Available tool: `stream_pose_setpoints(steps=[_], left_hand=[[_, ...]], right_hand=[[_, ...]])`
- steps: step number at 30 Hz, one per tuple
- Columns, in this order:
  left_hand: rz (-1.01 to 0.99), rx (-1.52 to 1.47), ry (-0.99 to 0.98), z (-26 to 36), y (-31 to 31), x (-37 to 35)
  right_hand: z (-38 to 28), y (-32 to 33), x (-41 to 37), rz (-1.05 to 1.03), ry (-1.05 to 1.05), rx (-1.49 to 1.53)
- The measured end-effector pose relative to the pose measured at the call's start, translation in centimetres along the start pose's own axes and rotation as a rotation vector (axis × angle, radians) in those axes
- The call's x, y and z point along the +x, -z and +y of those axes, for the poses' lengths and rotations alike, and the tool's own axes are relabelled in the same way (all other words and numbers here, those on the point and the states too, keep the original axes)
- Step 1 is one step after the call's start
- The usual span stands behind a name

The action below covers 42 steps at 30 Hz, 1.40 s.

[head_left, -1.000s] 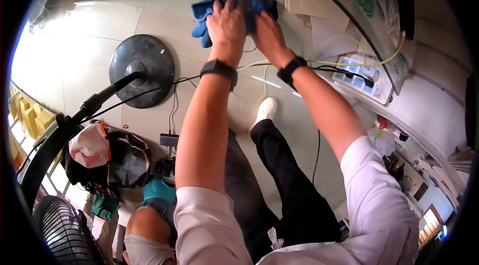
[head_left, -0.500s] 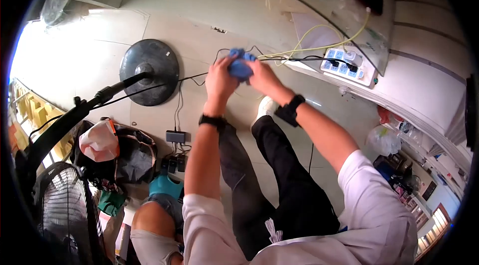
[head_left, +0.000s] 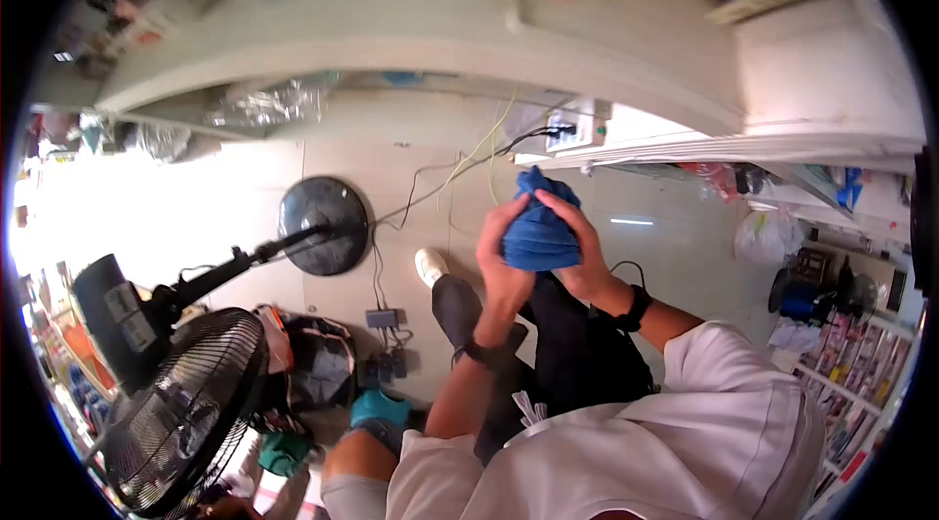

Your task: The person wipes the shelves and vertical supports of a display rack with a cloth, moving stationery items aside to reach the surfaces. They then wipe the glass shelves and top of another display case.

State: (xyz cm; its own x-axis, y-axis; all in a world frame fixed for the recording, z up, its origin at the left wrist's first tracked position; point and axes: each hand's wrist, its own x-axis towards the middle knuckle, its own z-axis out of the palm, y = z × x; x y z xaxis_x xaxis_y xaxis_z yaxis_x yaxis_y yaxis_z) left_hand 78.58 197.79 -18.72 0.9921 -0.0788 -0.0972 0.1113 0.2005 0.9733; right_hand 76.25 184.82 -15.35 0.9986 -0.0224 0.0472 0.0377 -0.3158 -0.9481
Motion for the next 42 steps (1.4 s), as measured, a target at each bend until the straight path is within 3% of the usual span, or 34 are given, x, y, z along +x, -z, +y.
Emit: stream_pose_setpoints(steps=[3,11,14,17,19,21,23,26,31,35,38,42], left_hand=[[-0.057,-0.086,-0.143,6.5,-6.0,-0.2],[-0.228,-0.142,-0.992,26.4,-21.9,1.7],[-0.284,-0.117,-1.304,32.8,-26.7,1.7],[-0.256,0.084,-1.463,36.1,-30.4,1.1],[-0.186,0.358,-1.399,35.2,-32.6,1.1],[-0.151,0.611,-1.467,32.8,-33.3,0.9],[-0.134,0.638,-1.378,30.2,-33.1,0.2],[-0.121,0.719,-1.271,26.2,-31.5,0.1],[-0.067,0.808,-1.238,28.3,-32.1,-1.1],[-0.274,0.676,-1.315,35.0,-33.9,-2.8],[-0.502,0.760,-1.471,42.2,-35.3,-7.5],[-0.903,0.810,-1.556,49.1,-36.8,-15.1]], right_hand=[[-6.7,5.0,-0.8,0.220,0.109,-0.127],[-22.0,19.0,-1.2,0.917,0.662,-0.640],[-25.2,22.8,-0.9,1.187,0.784,-0.719],[-24.8,27.5,0.5,1.341,0.847,-0.781],[-24.0,29.9,0.9,1.213,0.662,-0.590],[-19.9,31.2,1.2,1.147,0.685,-0.532],[-17.7,31.4,1.1,1.118,0.702,-0.534],[-14.9,30.2,-0.2,0.914,0.539,-0.482],[-17.7,31.3,-0.9,0.765,0.491,-0.310],[-23.0,33.4,-3.5,0.791,0.544,-0.154],[-26.4,35.1,-9.2,0.788,0.642,-0.118],[-21.6,36.0,-14.2,0.399,0.837,-0.078]])
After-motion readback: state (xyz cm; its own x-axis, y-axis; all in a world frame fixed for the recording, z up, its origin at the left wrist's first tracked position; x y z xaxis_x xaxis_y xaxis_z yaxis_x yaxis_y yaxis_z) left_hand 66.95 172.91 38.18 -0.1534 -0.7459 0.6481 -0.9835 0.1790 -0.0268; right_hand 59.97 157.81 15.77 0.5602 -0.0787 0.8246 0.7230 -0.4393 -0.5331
